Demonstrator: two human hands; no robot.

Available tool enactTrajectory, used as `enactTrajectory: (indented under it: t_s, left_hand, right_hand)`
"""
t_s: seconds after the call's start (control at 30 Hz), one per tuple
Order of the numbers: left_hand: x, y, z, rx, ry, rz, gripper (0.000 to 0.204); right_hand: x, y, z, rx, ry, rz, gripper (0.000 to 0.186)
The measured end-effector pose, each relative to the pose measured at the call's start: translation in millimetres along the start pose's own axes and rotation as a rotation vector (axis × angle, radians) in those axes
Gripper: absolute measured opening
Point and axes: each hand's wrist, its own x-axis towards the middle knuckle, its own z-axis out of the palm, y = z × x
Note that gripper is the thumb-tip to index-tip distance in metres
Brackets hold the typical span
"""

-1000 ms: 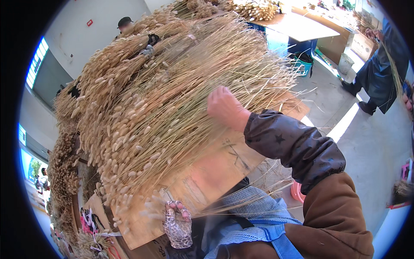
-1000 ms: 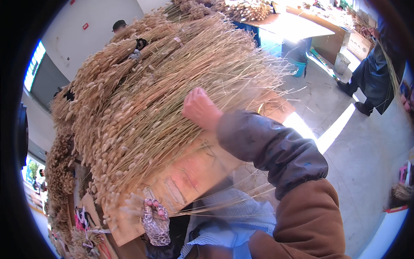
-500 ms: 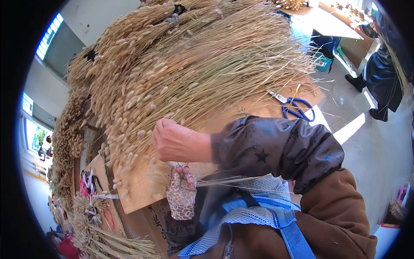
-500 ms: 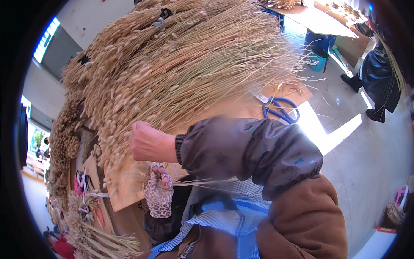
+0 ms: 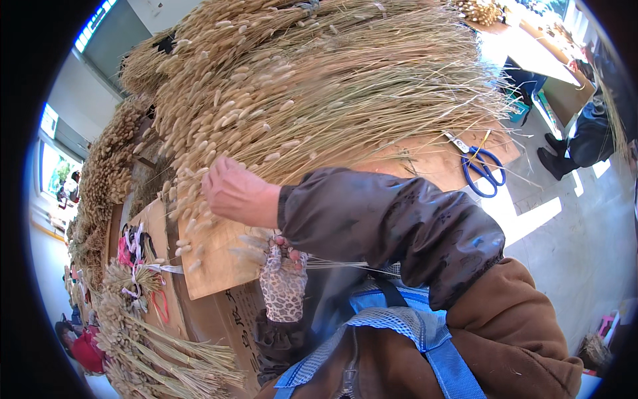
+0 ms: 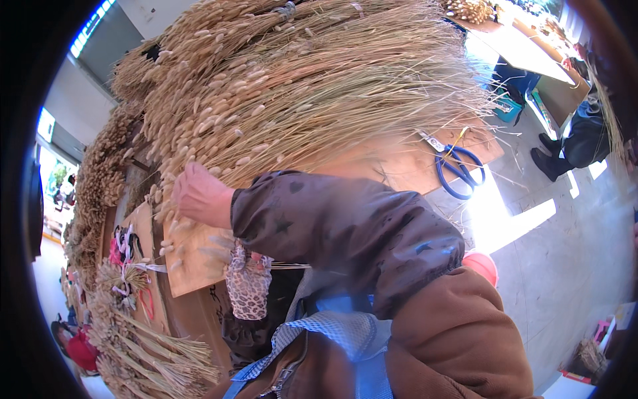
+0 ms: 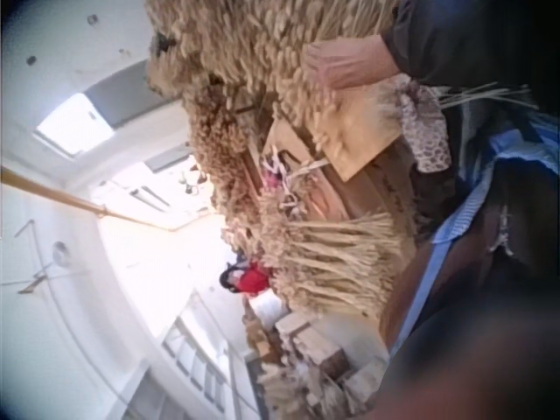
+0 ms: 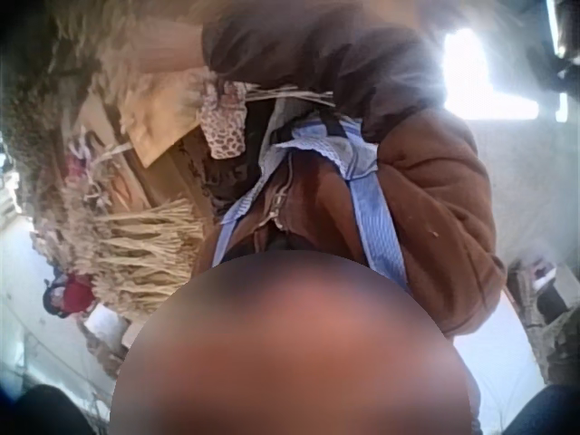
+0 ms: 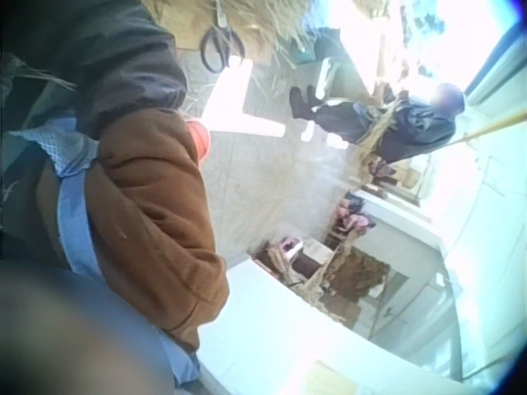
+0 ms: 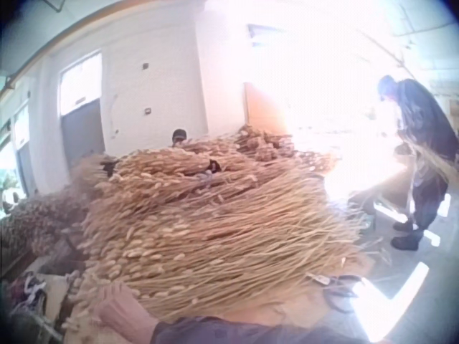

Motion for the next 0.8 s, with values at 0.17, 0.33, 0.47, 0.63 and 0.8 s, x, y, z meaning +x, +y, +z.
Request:
enactTrajectory:
  t_s: [0.17,0.33,0.47,0.63,0.8]
  left_hand:
    - [5.2,5.8,-12.3,-0.067,-0.173,0.017,0.014]
    - [2.6,7.0,-11.5,-0.106,-0.092,-0.003,0.015]
    - [-2.3,4.5,1.2,-0.087,-0.049,0.003,0.014]
    - [-4.4,3.2,9.1,-0.082,-0.098,0.033,0.014]
    - [-3.7,-0.4,-5.8,-0.102,-0.118,0.072,0.016]
  right_hand:
    - [-49.5,72.8,-11.2,-0.051,-0.161,-0.021,0.017]
    - [-127.3,177.9,-34.2,-0.343,-0.524,0.092,0.010]
    - [-163.6,231.9,-30.5,-0.391,-0.538,0.023,0.012]
    - [-184.8,256.2,-0.3,-0.276,-0.505,-0.004,0.009]
    - [-179.5,256.9,0.1,-0.146,-0.529,0.054,0.012]
